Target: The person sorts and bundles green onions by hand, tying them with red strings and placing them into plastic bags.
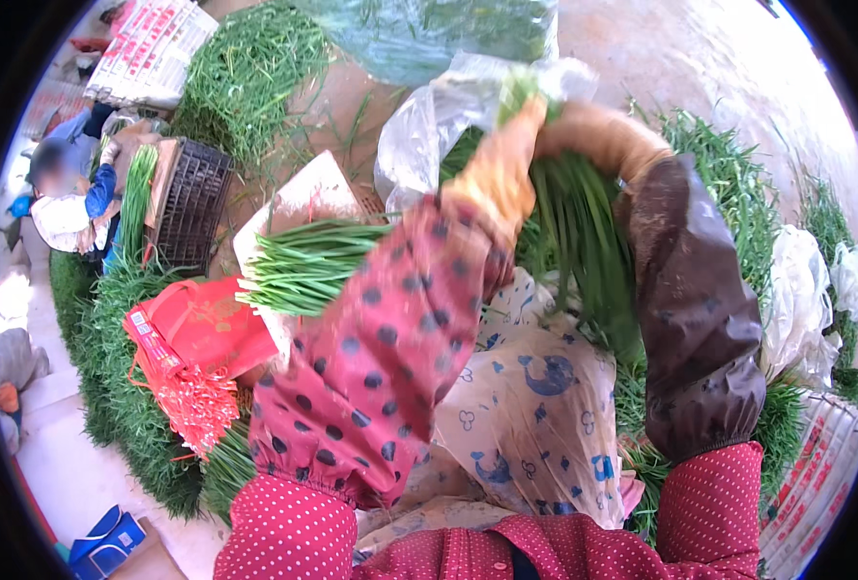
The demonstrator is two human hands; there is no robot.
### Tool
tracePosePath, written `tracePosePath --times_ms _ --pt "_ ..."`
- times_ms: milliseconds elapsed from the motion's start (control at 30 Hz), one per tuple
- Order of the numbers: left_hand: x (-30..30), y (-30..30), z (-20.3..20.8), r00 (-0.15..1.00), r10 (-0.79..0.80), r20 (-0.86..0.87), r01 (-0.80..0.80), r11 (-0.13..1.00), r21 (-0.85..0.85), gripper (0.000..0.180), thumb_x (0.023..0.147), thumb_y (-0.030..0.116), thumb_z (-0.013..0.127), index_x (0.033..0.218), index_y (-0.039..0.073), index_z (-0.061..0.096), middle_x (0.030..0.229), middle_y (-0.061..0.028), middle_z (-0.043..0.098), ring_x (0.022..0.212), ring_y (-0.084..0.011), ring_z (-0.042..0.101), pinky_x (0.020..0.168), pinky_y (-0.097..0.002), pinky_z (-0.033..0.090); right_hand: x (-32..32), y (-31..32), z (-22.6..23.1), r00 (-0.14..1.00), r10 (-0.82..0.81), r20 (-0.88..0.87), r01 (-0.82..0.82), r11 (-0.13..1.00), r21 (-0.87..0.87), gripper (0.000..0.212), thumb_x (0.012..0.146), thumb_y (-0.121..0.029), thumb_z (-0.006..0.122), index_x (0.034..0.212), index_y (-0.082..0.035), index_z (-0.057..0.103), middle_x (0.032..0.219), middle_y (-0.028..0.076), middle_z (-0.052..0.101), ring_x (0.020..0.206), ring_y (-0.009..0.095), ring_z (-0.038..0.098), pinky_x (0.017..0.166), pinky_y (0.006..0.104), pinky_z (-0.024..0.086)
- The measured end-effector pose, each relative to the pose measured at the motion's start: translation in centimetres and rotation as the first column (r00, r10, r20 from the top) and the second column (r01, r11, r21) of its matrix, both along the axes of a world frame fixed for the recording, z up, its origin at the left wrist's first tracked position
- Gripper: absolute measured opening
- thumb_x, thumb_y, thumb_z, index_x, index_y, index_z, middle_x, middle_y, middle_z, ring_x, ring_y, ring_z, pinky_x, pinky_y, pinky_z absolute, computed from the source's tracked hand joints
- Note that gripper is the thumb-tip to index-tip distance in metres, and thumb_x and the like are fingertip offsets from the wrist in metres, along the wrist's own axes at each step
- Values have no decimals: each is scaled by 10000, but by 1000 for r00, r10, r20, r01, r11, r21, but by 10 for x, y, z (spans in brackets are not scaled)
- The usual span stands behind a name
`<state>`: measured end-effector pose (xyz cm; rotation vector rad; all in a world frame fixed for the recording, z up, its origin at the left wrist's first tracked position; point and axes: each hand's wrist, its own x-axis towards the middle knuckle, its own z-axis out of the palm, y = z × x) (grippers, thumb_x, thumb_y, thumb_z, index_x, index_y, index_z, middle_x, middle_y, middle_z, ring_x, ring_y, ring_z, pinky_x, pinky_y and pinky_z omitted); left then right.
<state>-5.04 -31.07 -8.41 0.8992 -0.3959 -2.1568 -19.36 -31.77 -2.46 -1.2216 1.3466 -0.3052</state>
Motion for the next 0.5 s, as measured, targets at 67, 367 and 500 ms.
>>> tracePosePath --times_ms 67,367,500 --pt "-6 40 -9 999 12 -35 -9 997 76 433 976 412 528 1224 58 530 1037 -155 651 878 -306 672 791 -482 579 -12 10 -28 978 158 136 -175 976 127 362 734 -276 785 934 13 701 812 111 705 712 175 675 669 312 533" --pt "-37 154 58 918 314 -241 -292 949 121 875 887 130 707 1509 142 92 1226 -74 568 1064 -189 586 914 -338 477 -35 144 5 977 -106 188 166 925 -342 690 630 -96 869 1232 -17 542 1034 51 649 873 135 616 767 287 525" --pt "-53 186 85 853 241 -464 -273 962 -2 790 924 122 655 1518 160 136 1181 -41 536 1101 -155 520 1003 -309 412 -60 181 20 858 -240 454 466 737 -489 685 633 -34 872 1236 -33 548 1084 43 652 956 151 636 838 314 537"
